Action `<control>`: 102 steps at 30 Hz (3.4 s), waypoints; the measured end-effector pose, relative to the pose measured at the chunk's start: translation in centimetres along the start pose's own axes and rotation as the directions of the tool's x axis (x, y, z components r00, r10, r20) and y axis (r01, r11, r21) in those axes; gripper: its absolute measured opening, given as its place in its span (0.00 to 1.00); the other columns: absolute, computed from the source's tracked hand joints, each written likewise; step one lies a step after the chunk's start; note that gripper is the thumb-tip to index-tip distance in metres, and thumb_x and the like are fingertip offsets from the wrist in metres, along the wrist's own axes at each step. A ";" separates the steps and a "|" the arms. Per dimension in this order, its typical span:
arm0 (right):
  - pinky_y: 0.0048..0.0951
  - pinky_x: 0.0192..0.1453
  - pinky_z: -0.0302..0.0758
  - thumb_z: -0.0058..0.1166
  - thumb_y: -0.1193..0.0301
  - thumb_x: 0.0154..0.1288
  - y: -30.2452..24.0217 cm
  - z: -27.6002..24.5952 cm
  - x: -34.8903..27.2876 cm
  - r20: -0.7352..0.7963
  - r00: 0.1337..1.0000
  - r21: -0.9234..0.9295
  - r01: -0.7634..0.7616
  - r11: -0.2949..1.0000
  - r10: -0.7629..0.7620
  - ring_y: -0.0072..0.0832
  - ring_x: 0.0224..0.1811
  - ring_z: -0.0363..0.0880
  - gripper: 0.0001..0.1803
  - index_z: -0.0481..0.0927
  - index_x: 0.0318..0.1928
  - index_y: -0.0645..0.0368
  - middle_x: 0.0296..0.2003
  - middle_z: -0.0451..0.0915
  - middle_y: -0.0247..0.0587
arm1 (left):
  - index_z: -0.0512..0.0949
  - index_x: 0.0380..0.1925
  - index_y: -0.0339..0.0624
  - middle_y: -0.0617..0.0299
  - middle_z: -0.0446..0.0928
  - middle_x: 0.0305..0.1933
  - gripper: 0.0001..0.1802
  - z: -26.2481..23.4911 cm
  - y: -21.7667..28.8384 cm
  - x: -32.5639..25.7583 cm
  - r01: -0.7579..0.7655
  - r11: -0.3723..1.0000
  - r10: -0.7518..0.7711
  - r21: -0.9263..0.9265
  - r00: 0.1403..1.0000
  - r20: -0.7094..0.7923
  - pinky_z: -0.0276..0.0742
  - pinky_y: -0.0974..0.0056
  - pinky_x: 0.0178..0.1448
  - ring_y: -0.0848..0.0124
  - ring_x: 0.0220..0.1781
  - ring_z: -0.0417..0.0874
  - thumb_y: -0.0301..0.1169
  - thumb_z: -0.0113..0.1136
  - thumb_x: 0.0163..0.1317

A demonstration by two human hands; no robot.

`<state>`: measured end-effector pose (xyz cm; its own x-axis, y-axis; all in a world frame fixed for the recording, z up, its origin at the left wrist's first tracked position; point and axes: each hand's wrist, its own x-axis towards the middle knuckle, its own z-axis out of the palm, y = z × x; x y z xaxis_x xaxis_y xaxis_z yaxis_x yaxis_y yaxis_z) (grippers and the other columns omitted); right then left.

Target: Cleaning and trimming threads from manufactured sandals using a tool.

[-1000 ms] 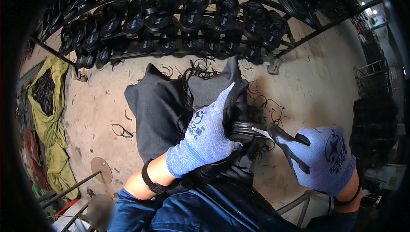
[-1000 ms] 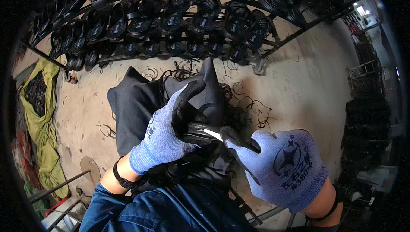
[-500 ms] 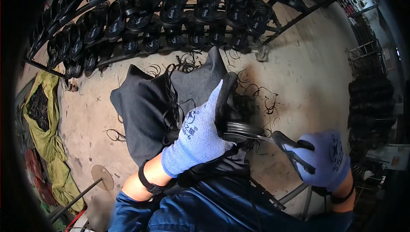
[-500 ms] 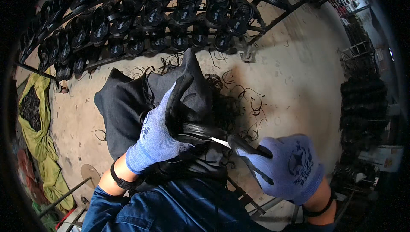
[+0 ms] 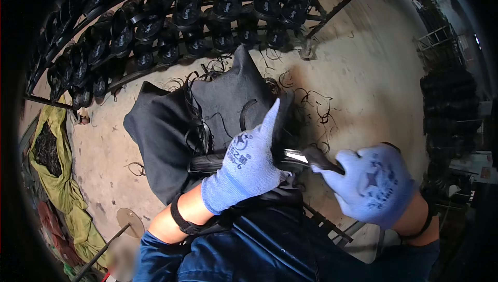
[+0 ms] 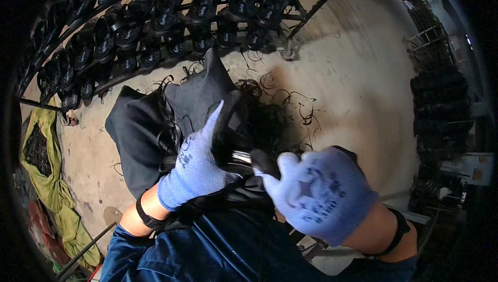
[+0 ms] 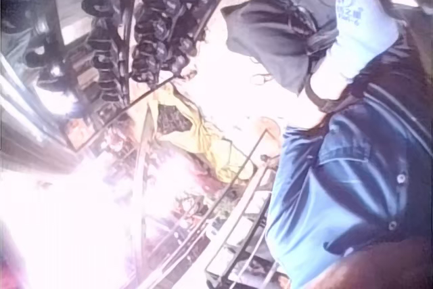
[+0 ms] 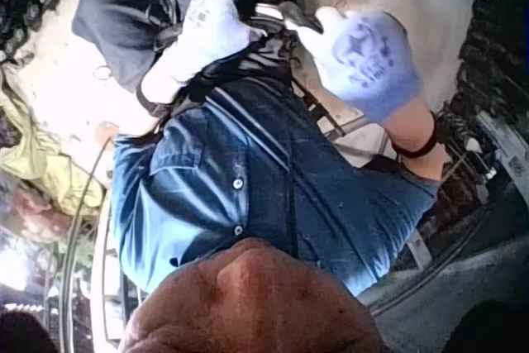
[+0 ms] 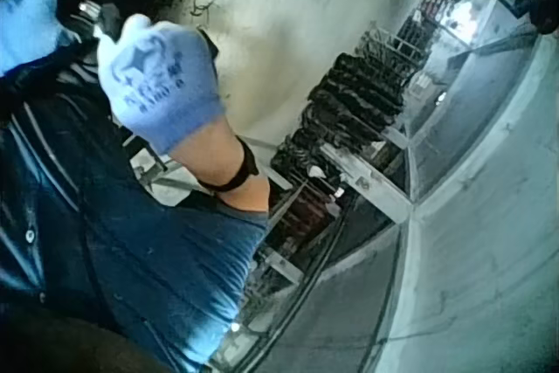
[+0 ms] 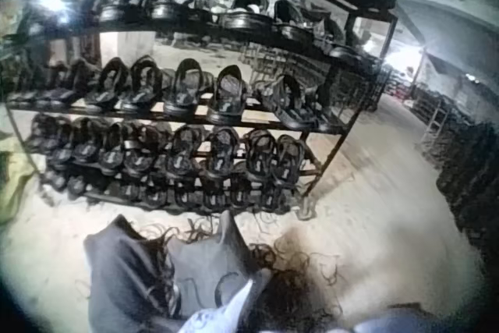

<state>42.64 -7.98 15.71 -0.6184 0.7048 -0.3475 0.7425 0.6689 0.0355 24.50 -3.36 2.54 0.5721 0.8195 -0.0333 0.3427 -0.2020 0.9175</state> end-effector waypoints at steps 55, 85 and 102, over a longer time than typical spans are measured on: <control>0.35 0.29 0.71 0.56 0.65 0.55 -3.8 6.5 10.0 -0.043 0.994 0.291 0.107 0.951 -0.099 0.32 0.25 0.76 0.12 0.82 0.40 0.50 0.27 0.76 0.36 | 0.74 0.55 0.40 0.48 0.75 0.53 0.36 -9.8 -14.1 -9.7 -0.041 0.943 0.023 0.329 0.998 0.058 0.59 0.50 0.71 0.49 0.60 0.72 0.31 0.66 0.39; 0.34 0.26 0.72 0.57 0.67 0.55 -0.7 6.6 8.8 0.024 0.998 0.191 0.049 0.980 -0.054 0.31 0.23 0.77 0.09 0.82 0.37 0.50 0.26 0.76 0.36 | 0.75 0.54 0.41 0.52 0.79 0.48 0.36 -9.3 -14.2 -9.0 -0.086 0.963 0.059 0.256 0.992 0.111 0.67 0.53 0.66 0.53 0.52 0.79 0.25 0.64 0.36; 0.31 0.23 0.68 0.62 0.71 0.48 2.9 6.1 6.6 -0.262 0.960 0.394 0.013 0.919 0.099 0.31 0.17 0.71 0.20 0.83 0.46 0.52 0.21 0.74 0.35 | 0.75 0.53 0.38 0.47 0.78 0.48 0.36 -8.9 -15.2 -9.3 -0.092 0.967 0.067 0.236 0.991 0.114 0.66 0.51 0.66 0.47 0.54 0.76 0.28 0.62 0.33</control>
<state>42.29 -2.86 7.84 -0.5875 0.8048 -0.0848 0.7760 0.5306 -0.3410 7.31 -3.13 -7.54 0.6752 0.7375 -0.0173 0.4544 -0.3973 0.7973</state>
